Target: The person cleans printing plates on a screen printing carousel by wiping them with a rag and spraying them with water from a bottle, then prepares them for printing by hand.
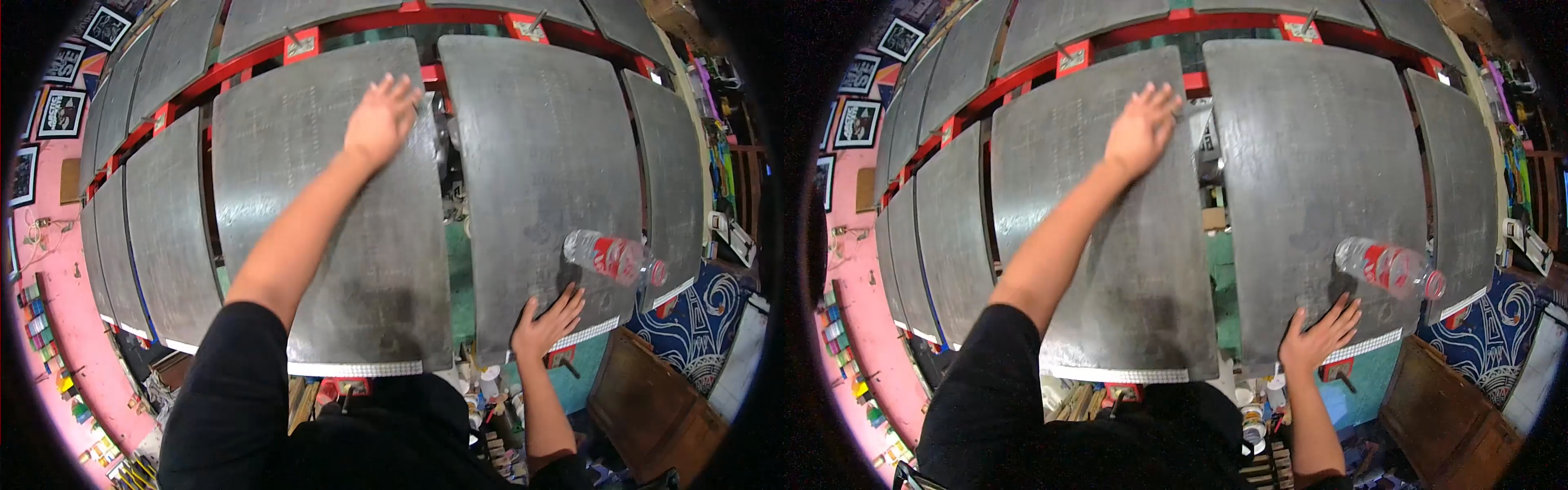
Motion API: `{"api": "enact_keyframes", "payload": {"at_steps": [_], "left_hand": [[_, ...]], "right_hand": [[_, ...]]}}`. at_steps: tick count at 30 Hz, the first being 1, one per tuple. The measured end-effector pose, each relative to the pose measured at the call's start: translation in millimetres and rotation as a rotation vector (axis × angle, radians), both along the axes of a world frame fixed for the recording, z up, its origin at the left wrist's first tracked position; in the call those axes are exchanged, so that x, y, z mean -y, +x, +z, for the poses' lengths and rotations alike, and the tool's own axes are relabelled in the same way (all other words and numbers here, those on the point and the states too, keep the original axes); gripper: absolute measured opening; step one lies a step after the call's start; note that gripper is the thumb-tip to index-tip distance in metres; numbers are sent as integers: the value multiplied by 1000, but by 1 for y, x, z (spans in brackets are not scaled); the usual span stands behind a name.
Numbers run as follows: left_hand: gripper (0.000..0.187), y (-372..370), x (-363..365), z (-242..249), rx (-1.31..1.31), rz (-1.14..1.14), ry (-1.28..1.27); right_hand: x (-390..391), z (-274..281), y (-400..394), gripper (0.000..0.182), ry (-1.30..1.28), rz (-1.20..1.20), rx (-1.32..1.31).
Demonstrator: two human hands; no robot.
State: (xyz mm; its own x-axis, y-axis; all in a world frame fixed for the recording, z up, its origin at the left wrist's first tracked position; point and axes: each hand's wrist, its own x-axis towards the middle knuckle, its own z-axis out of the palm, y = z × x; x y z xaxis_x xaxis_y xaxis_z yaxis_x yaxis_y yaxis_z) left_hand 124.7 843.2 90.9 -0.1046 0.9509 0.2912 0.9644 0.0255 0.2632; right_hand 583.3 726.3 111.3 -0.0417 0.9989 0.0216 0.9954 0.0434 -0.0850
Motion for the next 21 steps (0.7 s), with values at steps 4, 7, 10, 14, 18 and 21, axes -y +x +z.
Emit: {"api": "enact_keyframes", "payload": {"at_steps": [4,7,10,14,18,21], "left_hand": [[42,-39,-99,-9,-68,174,45],[40,3,-64,-7,-25,158,118],[46,92,45,12,198,-154,-74],[51,87,89,27,182,-103,-200],[43,-73,-22,-10,-55,420,82],[45,-103,-85,-24,-55,629,11]], "right_hand": [[-3,2,1,90,-32,6,-7],[-2,9,1,88,-71,10,-22],[-2,6,4,88,-54,34,-50],[-3,7,5,92,-82,36,-37],[-3,5,6,95,-85,39,-22],[-4,4,6,95,-84,42,-15]]}}
